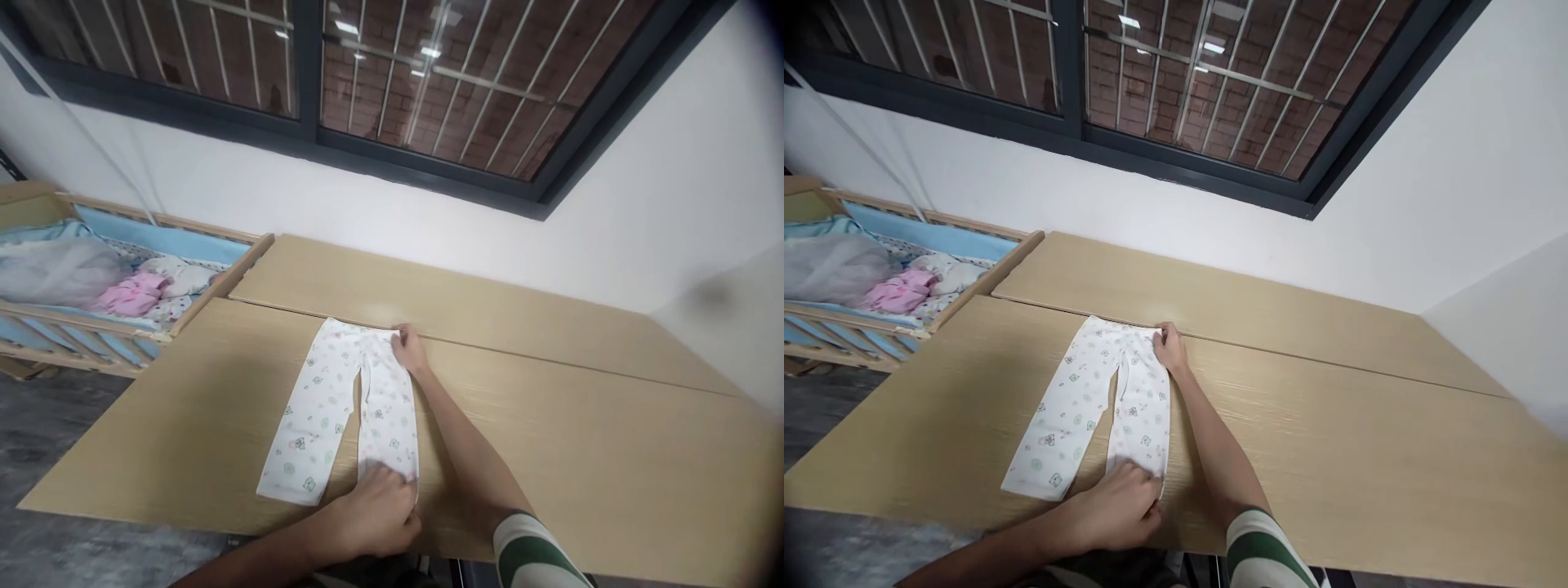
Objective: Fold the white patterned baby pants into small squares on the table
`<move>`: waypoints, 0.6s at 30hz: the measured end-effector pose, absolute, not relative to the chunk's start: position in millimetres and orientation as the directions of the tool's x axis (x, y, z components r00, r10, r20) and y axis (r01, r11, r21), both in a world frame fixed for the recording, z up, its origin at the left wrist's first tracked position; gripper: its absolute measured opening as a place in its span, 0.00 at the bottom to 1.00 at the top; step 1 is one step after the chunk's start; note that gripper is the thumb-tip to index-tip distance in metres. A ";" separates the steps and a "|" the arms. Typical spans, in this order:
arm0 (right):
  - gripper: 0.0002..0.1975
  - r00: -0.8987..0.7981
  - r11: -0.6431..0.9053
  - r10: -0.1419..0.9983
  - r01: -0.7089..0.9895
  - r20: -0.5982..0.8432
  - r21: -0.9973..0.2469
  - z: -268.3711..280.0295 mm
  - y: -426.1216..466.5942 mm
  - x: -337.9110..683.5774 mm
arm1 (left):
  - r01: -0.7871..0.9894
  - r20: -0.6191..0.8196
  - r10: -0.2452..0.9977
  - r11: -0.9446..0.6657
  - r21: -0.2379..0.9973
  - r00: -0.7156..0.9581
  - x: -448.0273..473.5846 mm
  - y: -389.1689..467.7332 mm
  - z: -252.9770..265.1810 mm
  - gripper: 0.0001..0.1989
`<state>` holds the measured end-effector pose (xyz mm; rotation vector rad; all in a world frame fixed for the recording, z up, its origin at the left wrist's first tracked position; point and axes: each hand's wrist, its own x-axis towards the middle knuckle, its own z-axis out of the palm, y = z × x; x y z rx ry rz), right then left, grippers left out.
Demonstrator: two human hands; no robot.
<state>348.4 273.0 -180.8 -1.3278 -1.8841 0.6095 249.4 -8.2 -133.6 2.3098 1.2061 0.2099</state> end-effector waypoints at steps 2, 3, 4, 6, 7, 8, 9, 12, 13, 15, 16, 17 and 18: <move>0.14 -0.160 0.348 0.936 0.561 0.313 -0.752 -176.5 271.8 346.0 | 0.696 -0.072 0.814 -0.443 0.565 0.576 243.7 -10.5 -127.4 0.12; 0.14 -0.142 0.346 0.936 0.546 0.322 -0.763 -174.0 271.0 343.7 | 0.681 -0.057 0.824 -0.425 0.596 0.564 239.5 -12.5 -123.2 0.12; 0.15 -0.127 0.346 0.935 0.534 0.331 -0.772 -171.2 270.0 340.1 | 0.663 -0.043 0.836 -0.402 0.631 0.548 234.1 -15.2 -118.4 0.12; 0.15 -0.113 0.353 0.932 0.493 0.343 -0.795 -164.7 267.7 328.4 | 0.621 -0.025 0.868 -0.334 0.709 0.496 219.2 -22.2 -108.1 0.11; 0.15 -0.118 0.356 0.933 0.458 0.341 -0.814 -161.2 266.7 320.0 | 0.599 -0.025 0.886 -0.292 0.745 0.463 209.9 -26.2 -103.3 0.10; 0.15 -0.133 0.355 0.934 0.416 0.331 -0.837 -157.5 266.1 310.2 | 0.580 -0.029 0.905 -0.248 0.776 0.425 199.6 -30.3 -99.3 0.10; 0.15 -0.156 0.346 0.938 0.370 0.310 -0.862 -154.0 265.9 299.1 | 0.563 -0.036 0.923 -0.203 0.801 0.384 188.6 -34.5 -96.2 0.10; 0.14 -0.240 0.265 0.950 0.290 0.198 -0.920 -146.2 267.9 262.0 | 0.539 -0.072 0.966 -0.076 0.839 0.249 154.7 -47.3 -93.9 0.11; 0.14 -0.260 0.233 0.953 0.295 0.156 -0.927 -144.9 268.9 249.6 | 0.534 -0.083 0.977 -0.036 0.845 0.198 143.9 -51.8 -95.0 0.12; 0.14 -0.277 0.193 0.956 0.350 0.095 -0.917 -144.3 270.2 226.6 | 0.527 -0.094 0.990 0.023 0.850 0.108 124.5 -61.4 -98.8 0.14; 0.13 -0.278 0.188 0.957 0.387 0.080 -0.903 -145.0 270.3 216.3 | 0.529 -0.095 0.993 0.043 0.847 0.072 116.2 -66.4 -100.9 0.15; 0.13 -0.278 0.190 0.958 0.422 0.073 -0.886 -146.1 269.9 207.0 | 0.534 -0.097 0.994 0.059 0.844 0.043 109.1 -71.5 -102.8 0.16; 0.12 -0.278 0.196 0.958 0.451 0.072 -0.871 -147.6 269.2 198.7 | 0.538 -0.103 0.994 0.073 0.839 0.025 103.1 -76.5 -104.8 0.17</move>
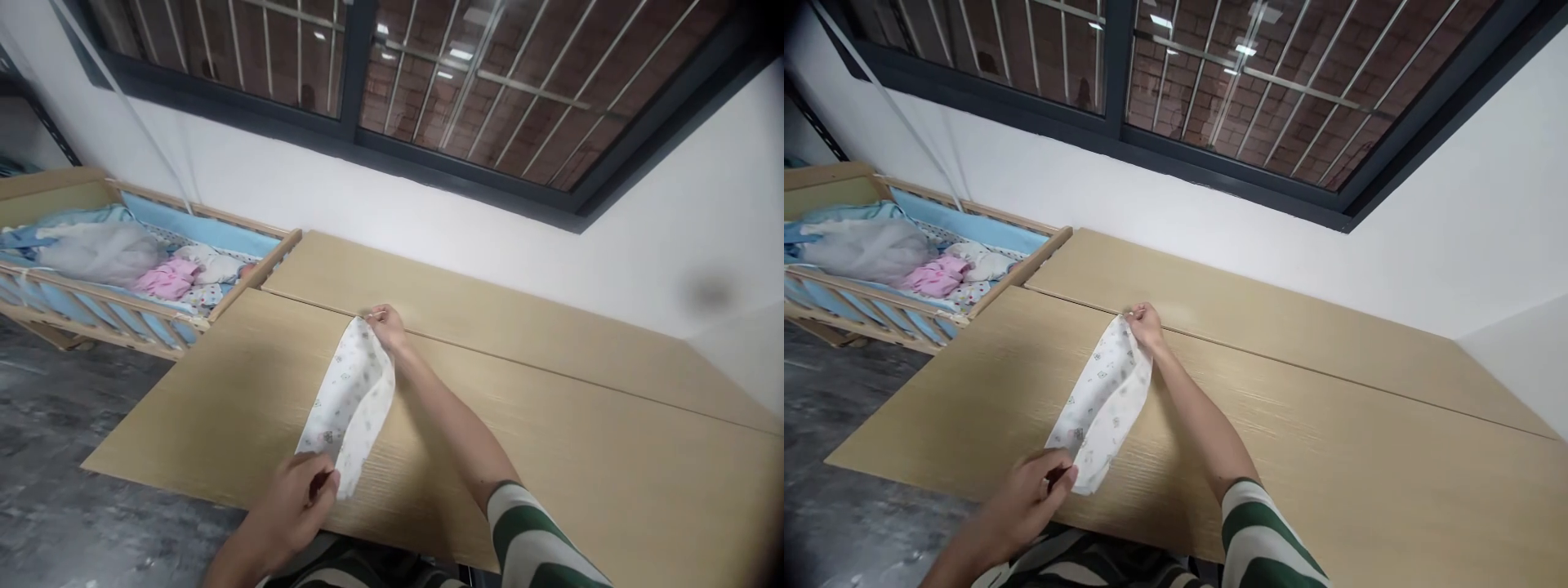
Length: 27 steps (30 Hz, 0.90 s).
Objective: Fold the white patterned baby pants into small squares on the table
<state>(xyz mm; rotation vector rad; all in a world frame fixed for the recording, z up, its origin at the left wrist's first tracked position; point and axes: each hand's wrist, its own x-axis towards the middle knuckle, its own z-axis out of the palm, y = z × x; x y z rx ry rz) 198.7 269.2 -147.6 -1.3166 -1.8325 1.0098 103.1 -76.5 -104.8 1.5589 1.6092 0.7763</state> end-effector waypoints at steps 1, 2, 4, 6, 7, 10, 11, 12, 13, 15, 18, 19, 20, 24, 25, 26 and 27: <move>0.11 -0.278 0.203 0.958 0.472 0.074 -0.858 -149.5 268.1 191.4 | 0.543 -0.112 0.994 0.087 0.835 0.014 98.2 -81.3 -106.8 0.17; 0.11 -0.278 0.210 0.957 0.485 0.078 -0.849 -151.7 266.7 185.0 | 0.548 -0.128 0.992 0.103 0.830 0.008 94.3 -85.6 -109.1 0.18; 0.10 -0.272 0.218 0.958 0.509 0.085 -0.832 -156.9 263.5 175.1 | 0.575 -0.165 0.986 0.138 0.806 -0.006 88.1 -92.8 -115.7 0.19; 0.09 -0.264 0.220 0.961 0.534 0.086 -0.816 -162.7 260.1 169.0 | 0.642 -0.195 0.980 0.171 0.747 -0.034 82.7 -98.1 -125.3 0.18; 0.09 -0.262 0.220 0.961 0.544 0.085 -0.810 -165.6 258.5 167.3 | 0.688 -0.211 0.976 0.194 0.700 -0.060 80.0 -100.3 -130.7 0.17; 0.08 -0.282 0.237 0.955 0.543 0.091 -0.806 -172.8 254.9 167.1 | 0.814 -0.257 0.956 0.260 0.520 -0.142 72.4 -105.3 -145.3 0.16; 0.07 -0.291 0.244 0.952 0.533 0.095 -0.810 -174.3 254.3 168.2 | 0.842 -0.267 0.950 0.274 0.465 -0.162 70.7 -106.4 -148.5 0.16; 0.06 -0.299 0.248 0.949 0.521 0.098 -0.817 -175.3 254.1 169.6 | 0.863 -0.272 0.946 0.281 0.420 -0.176 69.5 -107.0 -150.6 0.16; 0.06 -0.303 0.247 0.948 0.508 0.097 -0.825 -175.9 254.1 171.0 | 0.878 -0.276 0.945 0.278 0.389 -0.177 68.9 -107.0 -151.8 0.16; 0.08 -0.301 0.234 0.949 0.491 0.088 -0.839 -175.9 255.2 173.6 | 0.898 -0.290 0.943 0.264 0.352 -0.163 68.7 -105.6 -152.2 0.17; 0.11 -0.292 0.233 0.952 0.481 0.096 -0.845 -174.1 258.6 177.2 | 0.909 -0.331 0.935 0.246 0.337 -0.130 68.6 -101.7 -151.5 0.17; 0.12 -0.287 0.244 0.952 0.485 0.110 -0.840 -173.2 260.0 178.8 | 0.908 -0.341 0.932 0.245 0.339 -0.124 68.4 -100.6 -151.6 0.17; 0.13 -0.281 0.260 0.951 0.494 0.131 -0.830 -172.0 261.3 180.9 | 0.907 -0.349 0.929 0.247 0.342 -0.122 68.1 -99.8 -152.0 0.17; 0.12 -0.294 0.373 0.925 0.566 0.243 -0.735 -167.0 264.5 192.8 | 0.906 -0.363 0.924 0.250 0.340 -0.119 66.8 -98.5 -154.6 0.18; 0.12 -0.319 0.406 0.911 0.587 0.262 -0.700 -166.1 264.5 195.7 | 0.907 -0.364 0.924 0.248 0.341 -0.116 66.6 -98.4 -155.2 0.18; 0.13 -0.352 0.438 0.896 0.605 0.270 -0.665 -165.6 264.1 198.2 | 0.906 -0.362 0.925 0.247 0.345 -0.115 66.4 -98.4 -155.5 0.18; 0.13 -0.386 0.465 0.882 0.620 0.270 -0.632 -165.3 263.5 200.0 | 0.903 -0.361 0.926 0.249 0.350 -0.116 66.2 -98.5 -155.4 0.18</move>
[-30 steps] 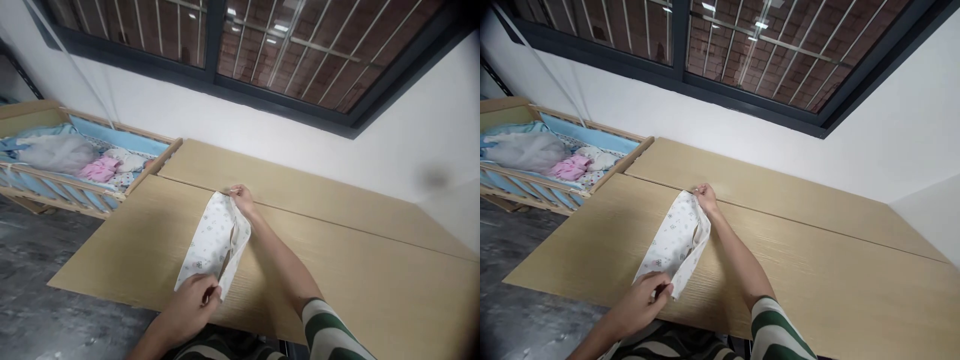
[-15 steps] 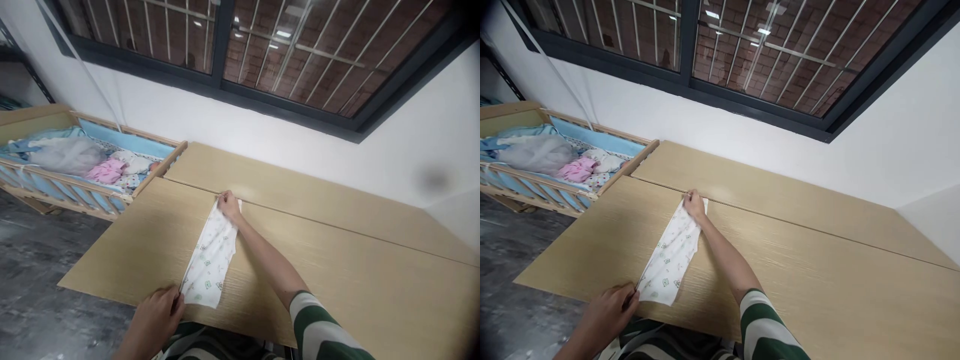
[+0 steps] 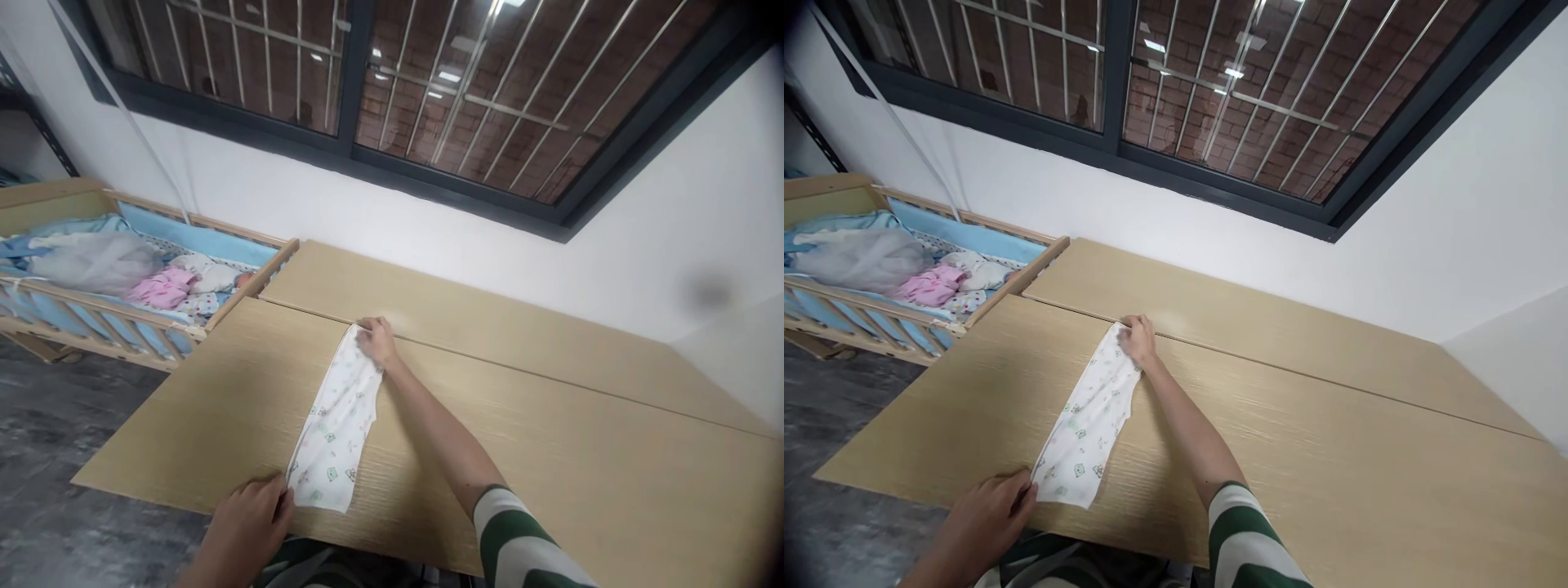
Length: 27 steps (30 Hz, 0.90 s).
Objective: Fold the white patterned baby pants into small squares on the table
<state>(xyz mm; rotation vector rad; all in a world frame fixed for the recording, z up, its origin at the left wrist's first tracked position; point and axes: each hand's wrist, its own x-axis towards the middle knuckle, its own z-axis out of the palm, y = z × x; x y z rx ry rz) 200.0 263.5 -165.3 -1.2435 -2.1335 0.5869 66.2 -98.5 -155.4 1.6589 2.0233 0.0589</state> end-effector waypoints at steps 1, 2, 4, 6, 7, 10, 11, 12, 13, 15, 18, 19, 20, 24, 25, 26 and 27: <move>0.13 -0.417 0.487 0.869 0.632 0.265 -0.603 -165.2 262.8 201.1 | 0.899 -0.360 0.926 0.252 0.358 -0.116 66.1 -98.6 -155.0 0.18; 0.11 -0.443 0.504 0.859 0.642 0.257 -0.578 -165.3 262.2 201.6 | 0.895 -0.360 0.926 0.256 0.365 -0.118 66.2 -98.9 -154.2 0.18; 0.09 -0.472 0.524 0.847 0.659 0.245 -0.540 -165.2 261.8 201.1 | 0.886 -0.362 0.924 0.263 0.381 -0.118 67.2 -99.8 -151.2 0.18; 0.07 -0.478 0.530 0.844 0.674 0.244 -0.515 -164.3 263.6 199.4 | 0.872 -0.362 0.924 0.276 0.405 -0.124 69.4 -100.5 -147.0 0.18; 0.08 -0.475 0.529 0.845 0.681 0.245 -0.506 -163.6 265.5 198.5 | 0.864 -0.360 0.924 0.283 0.417 -0.129 70.6 -100.5 -144.7 0.18; 0.09 -0.462 0.523 0.851 0.696 0.250 -0.492 -161.0 273.1 196.0 | 0.853 -0.328 0.926 0.318 0.413 -0.186 72.2 -98.7 -138.2 0.17; 0.09 -0.462 0.523 0.851 0.698 0.250 -0.490 -159.9 275.2 195.3 | 0.858 -0.314 0.925 0.331 0.392 -0.214 71.5 -97.7 -136.2 0.17; 0.09 -0.462 0.523 0.851 0.698 0.250 -0.489 -158.6 276.3 194.6 | 0.865 -0.299 0.922 0.348 0.362 -0.245 70.0 -96.8 -134.4 0.17; 0.10 -0.460 0.521 0.852 0.699 0.250 -0.489 -156.8 275.7 194.0 | 0.874 -0.286 0.918 0.362 0.323 -0.275 68.2 -96.1 -132.7 0.18; 0.13 -0.468 0.540 0.841 0.688 0.272 -0.486 -150.9 266.2 192.6 | 0.900 -0.235 0.917 0.374 0.226 -0.322 65.4 -96.4 -130.3 0.18; 0.21 -0.633 0.714 0.693 0.533 0.345 -0.455 -136.6 224.6 192.1 | 0.930 -0.030 0.939 0.343 0.131 -0.342 71.3 -102.1 -133.2 0.17; 0.24 -0.729 0.793 0.585 0.424 0.356 -0.437 -131.5 203.9 192.9 | 0.943 0.048 0.948 0.305 0.136 -0.313 77.1 -105.0 -137.0 0.18; 0.25 -0.817 0.855 0.460 0.302 0.348 -0.421 -127.1 181.0 194.4 | 0.955 0.114 0.956 0.253 0.156 -0.272 84.4 -108.1 -142.4 0.19; 0.28 -0.977 0.924 0.030 -0.054 0.211 -0.379 -125.9 93.6 204.2 | 0.978 0.200 0.976 0.050 0.202 -0.091 115.9 -119.7 -169.9 0.23; 0.28 -0.983 0.924 -0.018 -0.086 0.182 -0.372 -130.6 79.2 206.2 | 0.980 0.182 0.980 0.047 0.193 -0.083 121.1 -121.8 -175.2 0.22; 0.27 -0.986 0.926 -0.042 -0.099 0.160 -0.364 -137.0 69.8 207.6 | 0.982 0.158 0.984 0.054 0.181 -0.084 124.6 -123.3 -178.8 0.21; 0.27 -0.988 0.929 -0.047 -0.098 0.148 -0.357 -144.4 66.1 208.0 | 0.983 0.131 0.987 0.065 0.171 -0.088 126.5 -124.2 -180.9 0.21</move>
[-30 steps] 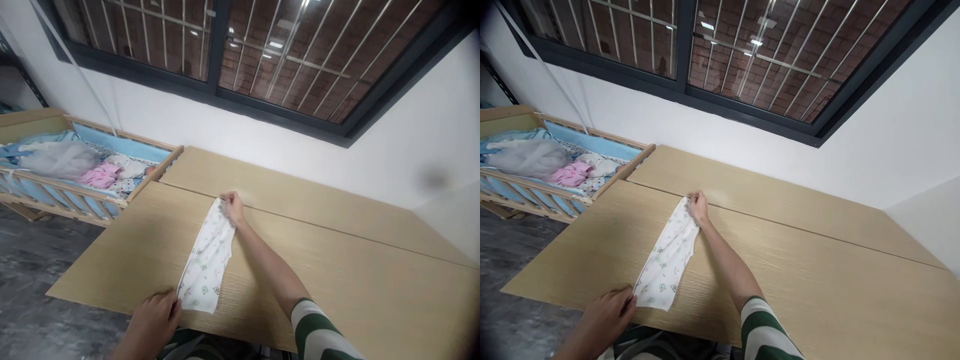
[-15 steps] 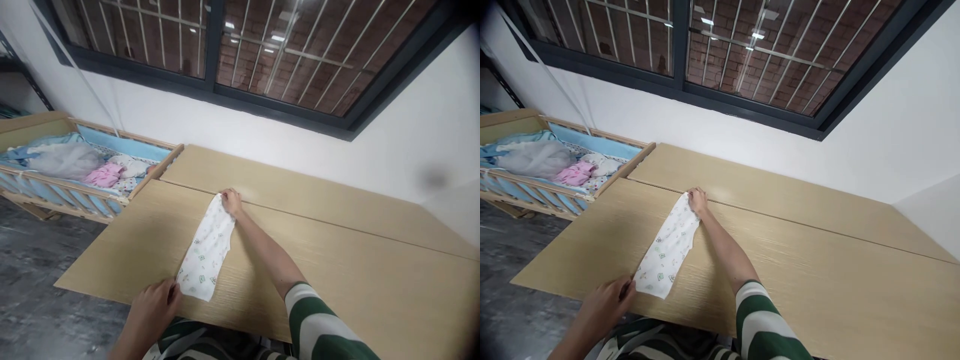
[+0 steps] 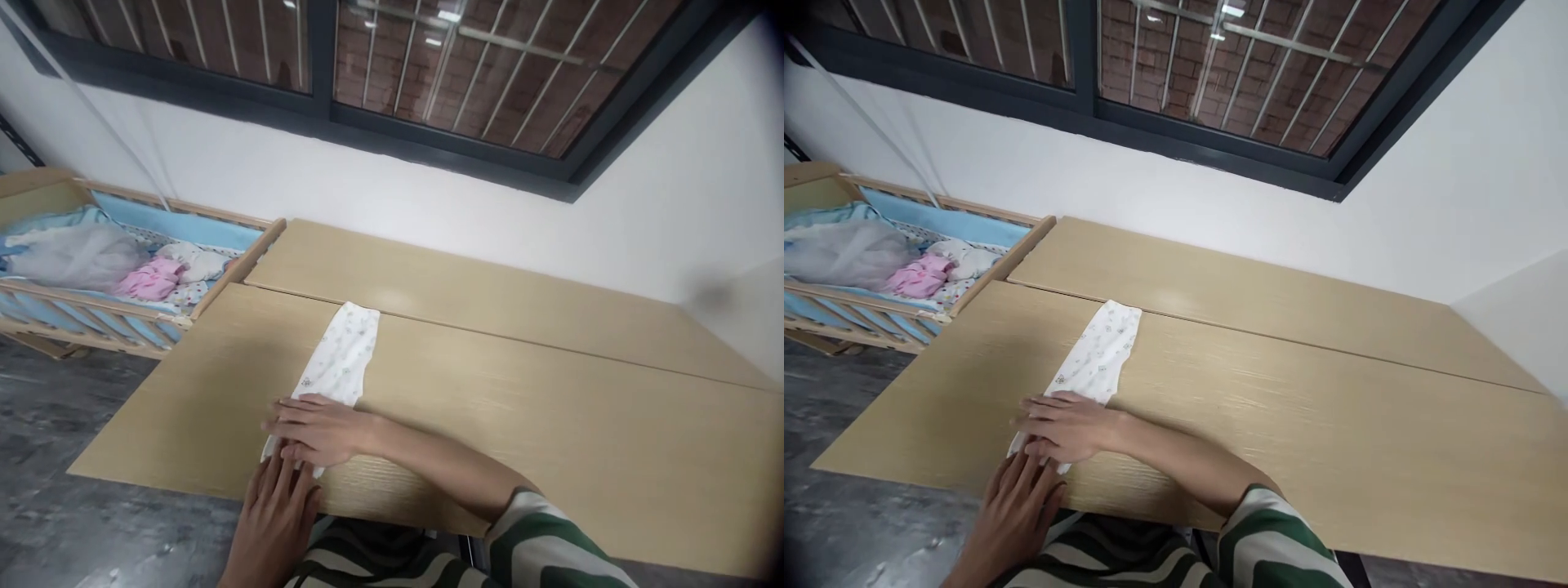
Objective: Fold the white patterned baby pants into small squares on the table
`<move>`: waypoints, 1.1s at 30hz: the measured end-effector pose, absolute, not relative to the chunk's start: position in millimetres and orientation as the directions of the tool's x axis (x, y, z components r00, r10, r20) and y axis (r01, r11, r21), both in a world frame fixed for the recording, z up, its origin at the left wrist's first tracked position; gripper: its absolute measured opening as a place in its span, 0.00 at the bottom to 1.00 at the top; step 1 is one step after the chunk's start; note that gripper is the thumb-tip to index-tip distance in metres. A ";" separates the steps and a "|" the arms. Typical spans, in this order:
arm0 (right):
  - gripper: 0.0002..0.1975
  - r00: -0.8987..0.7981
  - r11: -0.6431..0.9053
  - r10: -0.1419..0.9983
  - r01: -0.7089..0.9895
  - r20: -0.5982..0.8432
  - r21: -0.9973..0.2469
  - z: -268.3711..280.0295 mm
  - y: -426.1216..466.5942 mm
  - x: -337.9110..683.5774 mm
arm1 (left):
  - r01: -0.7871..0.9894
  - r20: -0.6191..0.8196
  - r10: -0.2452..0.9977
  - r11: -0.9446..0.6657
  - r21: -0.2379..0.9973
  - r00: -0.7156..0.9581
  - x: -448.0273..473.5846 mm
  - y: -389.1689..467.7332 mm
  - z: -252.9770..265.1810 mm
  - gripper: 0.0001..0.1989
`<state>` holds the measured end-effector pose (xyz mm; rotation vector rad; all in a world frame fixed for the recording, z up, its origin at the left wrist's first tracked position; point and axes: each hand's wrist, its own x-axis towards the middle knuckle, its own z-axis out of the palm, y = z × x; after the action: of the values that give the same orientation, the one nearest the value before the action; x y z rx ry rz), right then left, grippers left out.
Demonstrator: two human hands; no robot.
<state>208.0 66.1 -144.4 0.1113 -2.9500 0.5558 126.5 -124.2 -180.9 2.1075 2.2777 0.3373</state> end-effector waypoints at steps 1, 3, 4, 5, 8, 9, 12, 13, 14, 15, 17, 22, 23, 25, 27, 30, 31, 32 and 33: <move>0.26 -0.988 0.932 -0.035 -0.086 0.149 -0.351 -152.1 68.4 207.5 | 0.984 0.109 0.989 0.076 0.163 -0.095 127.2 -124.6 -181.5 0.21; 0.27 -0.985 0.934 0.030 -0.033 0.171 -0.356 -165.7 90.7 203.3 | 0.985 0.095 0.991 0.077 0.151 -0.092 126.0 -124.2 -180.4 0.24; 0.27 -0.980 0.930 0.093 0.023 0.175 -0.367 -170.6 109.8 200.0 | 0.987 0.100 0.991 0.069 0.145 -0.084 124.9 -123.8 -179.8 0.26; 0.27 -0.970 0.921 0.168 0.090 0.176 -0.380 -173.8 132.8 196.3 | 0.989 0.110 0.991 0.061 0.136 -0.076 123.8 -123.4 -179.5 0.27; 0.24 -0.904 0.857 0.411 0.339 0.117 -0.388 -175.2 210.5 187.6 | 0.995 0.176 0.983 0.034 0.096 -0.051 121.3 -123.4 -183.0 0.29; 0.25 -0.885 0.842 0.454 0.387 0.105 -0.377 -174.1 234.2 186.6 | 0.997 0.210 0.977 0.026 0.078 -0.042 120.7 -123.6 -185.2 0.30; 0.28 -0.838 0.820 0.541 0.504 0.076 -0.271 -172.7 283.4 189.0 | 1.000 0.305 0.952 0.002 0.029 -0.010 119.4 -124.0 -191.5 0.32; 0.29 -0.831 0.819 0.552 0.521 0.076 -0.241 -173.4 291.7 190.5 | 1.000 0.325 0.946 -0.005 0.017 -0.001 119.1 -123.9 -193.0 0.33; 0.30 -0.827 0.819 0.556 0.529 0.081 -0.221 -174.7 296.7 191.8 | 1.000 0.338 0.941 -0.009 0.007 0.006 118.9 -123.7 -194.2 0.33; 0.30 -0.824 0.819 0.560 0.534 0.087 -0.210 -176.2 298.9 192.9 | 1.000 0.347 0.938 -0.013 0.000 0.012 118.7 -123.4 -195.0 0.33; 0.31 -0.817 0.818 0.566 0.539 0.113 -0.203 -179.1 298.0 194.4 | 1.000 0.361 0.932 -0.024 -0.007 0.025 117.9 -122.7 -195.9 0.33; 0.25 -0.683 0.726 0.687 0.649 0.248 -0.227 -179.5 286.4 201.0 | 0.996 0.404 0.911 -0.085 -0.007 0.081 113.1 -122.3 -197.4 0.30; 0.22 -0.647 0.692 0.722 0.682 0.246 -0.238 -178.3 284.6 203.9 | 0.995 0.414 0.905 -0.103 -0.010 0.098 112.8 -122.4 -198.3 0.29; 0.18 -0.619 0.655 0.756 0.712 0.216 -0.252 -175.2 283.0 211.3 | 0.987 0.427 0.892 -0.157 -0.011 0.147 115.0 -121.8 -201.2 0.27; 0.15 -0.640 0.666 0.745 0.701 0.187 -0.256 -170.7 284.5 219.4 | 0.972 0.456 0.868 -0.232 0.024 0.196 121.9 -118.4 -204.2 0.24; 0.13 -0.660 0.680 0.732 0.688 0.172 -0.253 -159.3 289.4 229.0 | 0.926 0.535 0.807 -0.360 0.113 0.249 137.3 -105.3 -202.0 0.18; 0.13 -0.654 0.674 0.737 0.695 0.170 -0.250 -153.8 289.8 231.0 | 0.906 0.549 0.791 -0.401 0.132 0.270 141.8 -99.0 -197.9 0.18; 0.14 -0.643 0.666 0.745 0.703 0.176 -0.249 -147.3 288.5 232.6 | 0.887 0.542 0.786 -0.437 0.147 0.297 145.0 -92.1 -191.9 0.17; 0.15 -0.631 0.659 0.752 0.708 0.192 -0.253 -139.8 284.9 234.1 | 0.871 0.511 0.795 -0.463 0.163 0.327 146.8 -85.0 -184.5 0.18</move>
<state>234.1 284.9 -139.8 -1.1708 -2.5974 0.2217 146.8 -85.0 -184.5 2.6704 1.6888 0.8894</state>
